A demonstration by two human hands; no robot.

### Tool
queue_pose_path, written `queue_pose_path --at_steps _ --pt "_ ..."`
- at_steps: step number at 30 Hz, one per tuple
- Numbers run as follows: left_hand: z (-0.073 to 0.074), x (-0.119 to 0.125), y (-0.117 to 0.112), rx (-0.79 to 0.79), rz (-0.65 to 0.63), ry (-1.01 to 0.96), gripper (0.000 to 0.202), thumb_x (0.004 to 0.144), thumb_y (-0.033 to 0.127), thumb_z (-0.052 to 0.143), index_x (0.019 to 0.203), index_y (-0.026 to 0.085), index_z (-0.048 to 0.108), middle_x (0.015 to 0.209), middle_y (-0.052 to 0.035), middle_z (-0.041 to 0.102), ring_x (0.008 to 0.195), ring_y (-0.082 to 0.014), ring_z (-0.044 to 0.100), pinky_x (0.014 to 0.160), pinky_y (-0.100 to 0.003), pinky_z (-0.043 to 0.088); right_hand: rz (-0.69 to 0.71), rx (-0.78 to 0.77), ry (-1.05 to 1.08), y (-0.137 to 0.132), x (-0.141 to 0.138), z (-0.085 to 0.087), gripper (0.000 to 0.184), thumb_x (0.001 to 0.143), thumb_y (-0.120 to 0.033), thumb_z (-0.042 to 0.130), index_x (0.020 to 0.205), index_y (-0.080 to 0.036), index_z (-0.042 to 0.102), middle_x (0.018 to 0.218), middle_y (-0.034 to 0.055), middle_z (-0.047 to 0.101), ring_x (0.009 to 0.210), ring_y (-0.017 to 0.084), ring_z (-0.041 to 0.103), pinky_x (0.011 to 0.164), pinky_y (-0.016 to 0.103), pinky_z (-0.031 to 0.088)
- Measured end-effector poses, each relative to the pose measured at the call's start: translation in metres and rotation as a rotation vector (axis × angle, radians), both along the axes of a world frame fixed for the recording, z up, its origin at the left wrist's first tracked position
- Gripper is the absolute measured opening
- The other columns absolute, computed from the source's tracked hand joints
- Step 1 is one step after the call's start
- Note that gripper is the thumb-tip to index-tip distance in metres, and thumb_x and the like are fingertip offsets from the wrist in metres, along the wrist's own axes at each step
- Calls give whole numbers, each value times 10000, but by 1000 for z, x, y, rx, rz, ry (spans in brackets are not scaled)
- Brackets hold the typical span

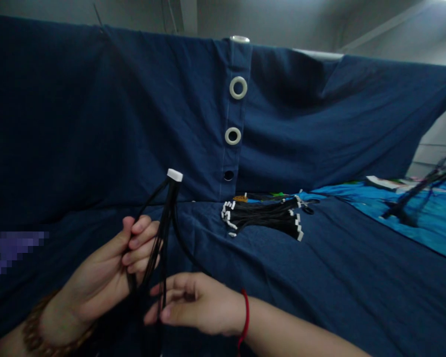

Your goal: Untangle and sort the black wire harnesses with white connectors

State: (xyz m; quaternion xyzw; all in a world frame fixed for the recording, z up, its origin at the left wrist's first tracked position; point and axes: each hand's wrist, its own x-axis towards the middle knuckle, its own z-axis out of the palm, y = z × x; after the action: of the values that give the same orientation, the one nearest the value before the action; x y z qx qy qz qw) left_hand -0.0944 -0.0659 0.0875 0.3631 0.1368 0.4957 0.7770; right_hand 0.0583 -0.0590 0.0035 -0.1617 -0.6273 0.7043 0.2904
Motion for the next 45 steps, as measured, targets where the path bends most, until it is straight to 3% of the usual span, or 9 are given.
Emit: queue_pose_path --at_steps 6,14,17,19,24,30,36,40,45 --pt "-22 -3 34 347 295 771 275 877 342 349 901 182 571 859 -29 569 742 -121 532 702 -241 432 -229 -213 407 7 12 19 163 856 -290 510 821 -131 518 555 -75 457 407 32 428 379 147 354" --pt "-49 -2 31 437 47 1184 166 729 179 501 595 158 595 571 13 527 531 -121 442 535 -238 344 -244 -491 447 24 44 25 162 884 -265 471 878 -116 534 621 -58 488 391 13 392 328 124 320" --pt "-52 17 8 330 -211 1133 225 800 302 446 805 144 605 703 -30 616 485 -117 496 475 -244 394 -150 -545 395 16 40 28 179 888 -281 461 863 -119 530 559 -81 429 350 5 321 299 120 259" --pt "-58 31 -4 87 -304 793 214 805 312 489 879 133 580 808 -47 601 606 -123 562 614 -277 445 -114 -544 386 10 36 33 184 888 -284 454 848 -121 530 504 -100 347 332 4 243 288 122 192" --pt "-67 44 -8 -220 -185 146 118 790 121 510 889 95 569 824 -70 588 786 -142 576 788 -282 412 -86 -493 442 4 35 47 156 831 -283 509 814 -133 547 479 -99 230 372 22 132 327 139 101" --pt "-42 20 11 -257 -42 -107 196 888 169 360 810 130 535 532 65 355 449 -49 387 483 -171 360 -122 -384 577 4 42 53 188 733 -281 571 609 -160 499 451 -91 190 380 37 126 374 164 153" --pt "-31 3 17 26 -132 176 320 891 323 347 635 166 457 437 103 179 348 -37 107 344 -155 132 -198 -235 527 16 50 52 139 759 -281 551 825 -158 544 480 -92 266 388 41 183 387 170 182" --pt "-42 10 10 104 -298 489 277 860 303 429 630 153 461 406 103 237 332 -25 128 330 -156 95 -279 -111 467 22 54 54 100 786 -235 559 808 -156 501 529 -84 333 411 41 256 394 167 196" --pt "-44 18 7 106 -365 452 124 834 261 469 758 165 482 448 77 371 336 -33 275 368 -166 242 -306 -43 388 19 53 53 155 861 -282 485 778 -151 477 523 -93 308 395 32 206 375 164 154"
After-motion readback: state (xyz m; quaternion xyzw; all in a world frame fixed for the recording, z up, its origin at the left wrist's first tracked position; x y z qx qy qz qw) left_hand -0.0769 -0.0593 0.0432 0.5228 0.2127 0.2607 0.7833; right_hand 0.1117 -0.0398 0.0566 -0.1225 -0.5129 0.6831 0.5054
